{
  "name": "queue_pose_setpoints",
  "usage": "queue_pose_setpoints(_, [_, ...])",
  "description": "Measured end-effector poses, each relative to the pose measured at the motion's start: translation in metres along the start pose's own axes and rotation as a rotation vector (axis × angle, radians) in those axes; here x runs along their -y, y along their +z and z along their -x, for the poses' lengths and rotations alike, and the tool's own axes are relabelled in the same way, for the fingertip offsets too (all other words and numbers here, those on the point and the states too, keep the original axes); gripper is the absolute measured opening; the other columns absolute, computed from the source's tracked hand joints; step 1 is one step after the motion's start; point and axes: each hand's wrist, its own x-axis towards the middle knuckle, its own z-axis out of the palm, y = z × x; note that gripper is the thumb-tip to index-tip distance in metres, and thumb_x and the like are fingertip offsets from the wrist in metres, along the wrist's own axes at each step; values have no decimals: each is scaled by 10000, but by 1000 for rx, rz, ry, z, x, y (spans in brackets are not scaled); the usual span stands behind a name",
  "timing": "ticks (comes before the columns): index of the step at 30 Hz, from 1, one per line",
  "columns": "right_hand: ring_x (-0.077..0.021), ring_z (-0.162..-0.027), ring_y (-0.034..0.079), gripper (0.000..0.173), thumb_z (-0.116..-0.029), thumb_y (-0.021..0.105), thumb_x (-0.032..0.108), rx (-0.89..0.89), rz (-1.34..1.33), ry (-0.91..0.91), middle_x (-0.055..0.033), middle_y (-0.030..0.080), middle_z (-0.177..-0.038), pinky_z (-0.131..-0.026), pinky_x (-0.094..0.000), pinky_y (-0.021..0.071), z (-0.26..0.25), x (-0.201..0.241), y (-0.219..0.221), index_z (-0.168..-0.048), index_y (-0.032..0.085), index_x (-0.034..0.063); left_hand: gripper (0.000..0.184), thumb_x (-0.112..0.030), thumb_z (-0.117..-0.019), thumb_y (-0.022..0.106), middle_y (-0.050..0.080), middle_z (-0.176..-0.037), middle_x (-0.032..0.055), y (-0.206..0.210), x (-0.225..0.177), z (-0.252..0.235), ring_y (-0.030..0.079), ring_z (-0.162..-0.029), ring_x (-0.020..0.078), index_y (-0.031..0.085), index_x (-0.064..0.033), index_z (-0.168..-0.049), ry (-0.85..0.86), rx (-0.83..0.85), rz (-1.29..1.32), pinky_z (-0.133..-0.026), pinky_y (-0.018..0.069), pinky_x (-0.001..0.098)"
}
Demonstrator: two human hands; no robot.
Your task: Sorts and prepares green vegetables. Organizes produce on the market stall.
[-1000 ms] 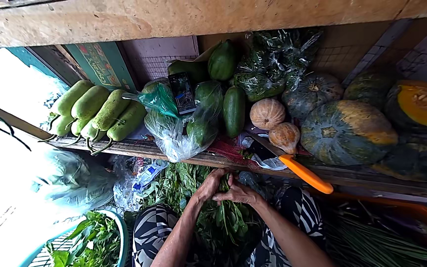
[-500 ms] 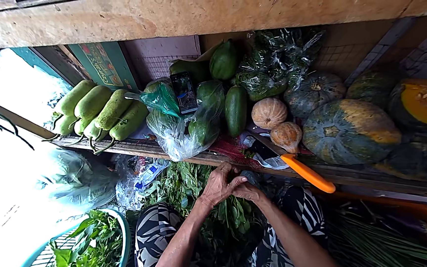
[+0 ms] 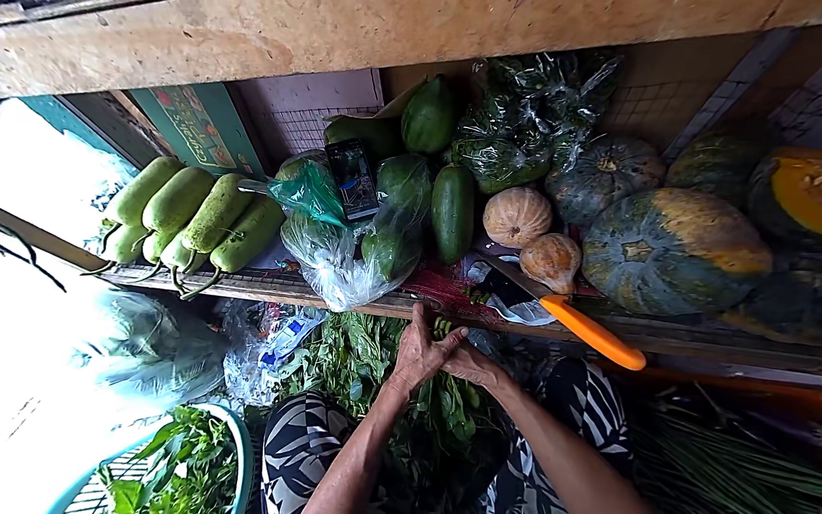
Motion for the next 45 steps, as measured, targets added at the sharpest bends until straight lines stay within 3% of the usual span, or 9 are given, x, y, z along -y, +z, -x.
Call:
queue_pose_setpoints(3, [67,-1032,578,438,-869,770,112,-34,-12,29,-45,673,-1115,-944,-135,461,1,1,1,-1238,612,-62,599,-371,-867,769,681,-1083,108,-3,-1,-3,656,-1006,180,546,-6,-1286,-109,105,100,-915,528,408])
queue_pose_setpoints(6, [85,-1014,582,439,-841,789,93,-62,-40,-2,-26,674,-1087,-930,-116,466,0,-2,3,-1214,614,-58,439,-383,-941,692,694,-1026,105,-6,-4,-2,659,-966,176,653,-26,-1195,-142,170,53,-899,518,418])
queue_pose_setpoints(9, [73,-1028,576,464,-845,779,88,-50,-26,-28,-51,665,-1110,-939,-117,458,0,-1,3,-1238,597,-78,442,-422,-999,604,690,-1008,127,-5,-6,0,657,-967,215,667,-16,-1162,-142,178,-26,-907,504,460])
queue_pose_setpoints(21, [33,-1063,576,468,-872,768,112,-17,42,13,-108,664,-1151,-957,-138,445,1,5,2,-1257,595,-92,443,-401,-1007,603,701,-1036,150,-5,-8,2,664,-997,232,678,1,-1175,-120,154,-71,-931,502,459])
queue_pose_setpoints(45, [51,-1049,571,461,-884,751,125,12,50,-36,-96,661,-1139,-946,-123,443,0,-3,2,-1256,591,-94,453,-394,-1014,597,701,-1071,172,-6,-7,3,666,-1032,248,670,12,-1203,-122,152,-104,-955,500,450])
